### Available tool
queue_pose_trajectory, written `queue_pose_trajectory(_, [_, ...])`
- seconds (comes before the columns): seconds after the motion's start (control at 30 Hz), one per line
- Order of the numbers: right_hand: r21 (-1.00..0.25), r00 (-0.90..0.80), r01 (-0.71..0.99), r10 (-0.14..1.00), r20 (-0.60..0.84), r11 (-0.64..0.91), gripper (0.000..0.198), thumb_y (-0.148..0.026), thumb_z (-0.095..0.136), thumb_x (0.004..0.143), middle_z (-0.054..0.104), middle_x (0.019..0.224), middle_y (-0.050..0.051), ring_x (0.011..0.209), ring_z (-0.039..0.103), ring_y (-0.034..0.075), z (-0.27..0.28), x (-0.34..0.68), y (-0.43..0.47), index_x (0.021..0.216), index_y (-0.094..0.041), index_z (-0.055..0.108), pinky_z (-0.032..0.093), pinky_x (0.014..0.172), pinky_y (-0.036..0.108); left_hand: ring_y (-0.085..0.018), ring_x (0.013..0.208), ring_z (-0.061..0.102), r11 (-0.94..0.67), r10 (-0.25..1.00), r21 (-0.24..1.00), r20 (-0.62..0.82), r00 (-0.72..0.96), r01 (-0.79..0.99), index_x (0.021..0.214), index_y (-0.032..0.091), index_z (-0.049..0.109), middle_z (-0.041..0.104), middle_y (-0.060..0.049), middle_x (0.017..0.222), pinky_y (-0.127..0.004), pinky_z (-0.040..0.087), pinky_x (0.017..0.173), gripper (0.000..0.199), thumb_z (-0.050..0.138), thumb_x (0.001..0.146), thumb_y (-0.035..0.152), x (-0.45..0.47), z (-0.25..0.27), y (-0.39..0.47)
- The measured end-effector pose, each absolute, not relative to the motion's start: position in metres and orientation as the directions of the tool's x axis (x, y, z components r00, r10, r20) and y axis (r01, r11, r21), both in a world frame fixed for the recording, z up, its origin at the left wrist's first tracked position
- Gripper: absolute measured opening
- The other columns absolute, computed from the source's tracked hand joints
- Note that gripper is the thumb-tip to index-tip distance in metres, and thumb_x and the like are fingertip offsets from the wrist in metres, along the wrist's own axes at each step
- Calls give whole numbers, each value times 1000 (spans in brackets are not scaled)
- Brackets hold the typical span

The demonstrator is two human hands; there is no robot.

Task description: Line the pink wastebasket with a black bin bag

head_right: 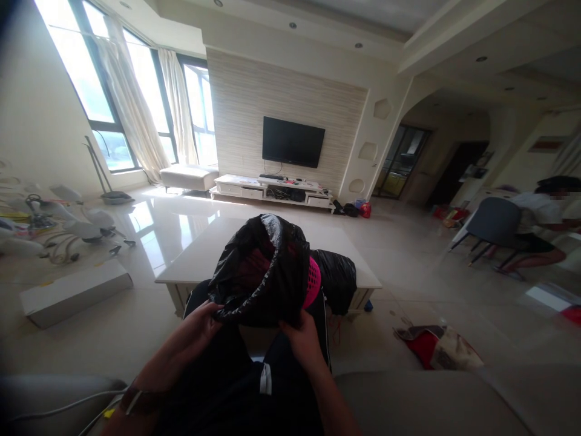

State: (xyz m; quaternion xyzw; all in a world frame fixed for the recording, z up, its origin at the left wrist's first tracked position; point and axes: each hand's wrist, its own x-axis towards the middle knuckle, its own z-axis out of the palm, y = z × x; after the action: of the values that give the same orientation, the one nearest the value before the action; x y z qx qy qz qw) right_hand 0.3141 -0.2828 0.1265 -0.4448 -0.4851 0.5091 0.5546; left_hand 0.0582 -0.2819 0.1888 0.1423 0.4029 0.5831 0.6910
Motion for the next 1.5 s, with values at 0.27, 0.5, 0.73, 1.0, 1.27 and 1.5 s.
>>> queue_pose_trajectory(0.27, [-841,306,326,793,527,433,52,-26,82,74,64,115,8,101,67,24,155,337,-301,118,-23,55,59,82,37,-11,62,66,180,919,759,-357,-169,-625,94,20,55,68,0,83,-19,58,52,29,55,86,-7,68,187,-281])
queue_pose_trajectory(0.5, [-199,-274,663,481,833,722,44,-12,67,91,66,128,11,129,58,27,215,321,-328,133,-23,58,48,108,44,-16,73,67,57,903,872,-253,-348,-486,101,26,52,65,0,96,-24,59,54,34,65,82,1,74,184,-283])
queue_pose_trajectory(0.73, [-48,-531,700,564,632,713,12,-14,69,94,74,92,0,104,63,23,205,296,-295,100,-24,66,35,101,42,-17,77,70,123,921,896,-263,-287,-427,110,26,50,66,-3,100,-27,62,57,35,65,87,4,84,194,-297])
queue_pose_trajectory(1.0, [-92,-387,704,490,781,704,11,-15,53,101,63,82,1,82,57,19,218,331,-290,95,-21,58,34,86,39,-23,70,77,162,980,872,-195,-24,-461,114,23,53,64,-3,99,-35,65,59,47,82,83,44,82,194,-300])
queue_pose_trajectory(1.27, [-180,-184,678,402,897,713,13,-10,59,98,59,82,0,79,55,18,222,343,-301,93,-22,57,37,82,38,-15,66,67,86,982,925,-141,-126,-369,101,17,66,68,0,82,-23,54,53,46,93,69,37,79,201,-303])
queue_pose_trajectory(1.5, [-263,-69,665,408,910,699,12,-13,64,97,59,82,-1,79,56,18,223,364,-302,91,-22,58,41,76,35,-18,83,70,164,986,707,-100,132,-688,97,16,73,75,-5,95,-29,60,75,28,88,74,24,72,200,-299])
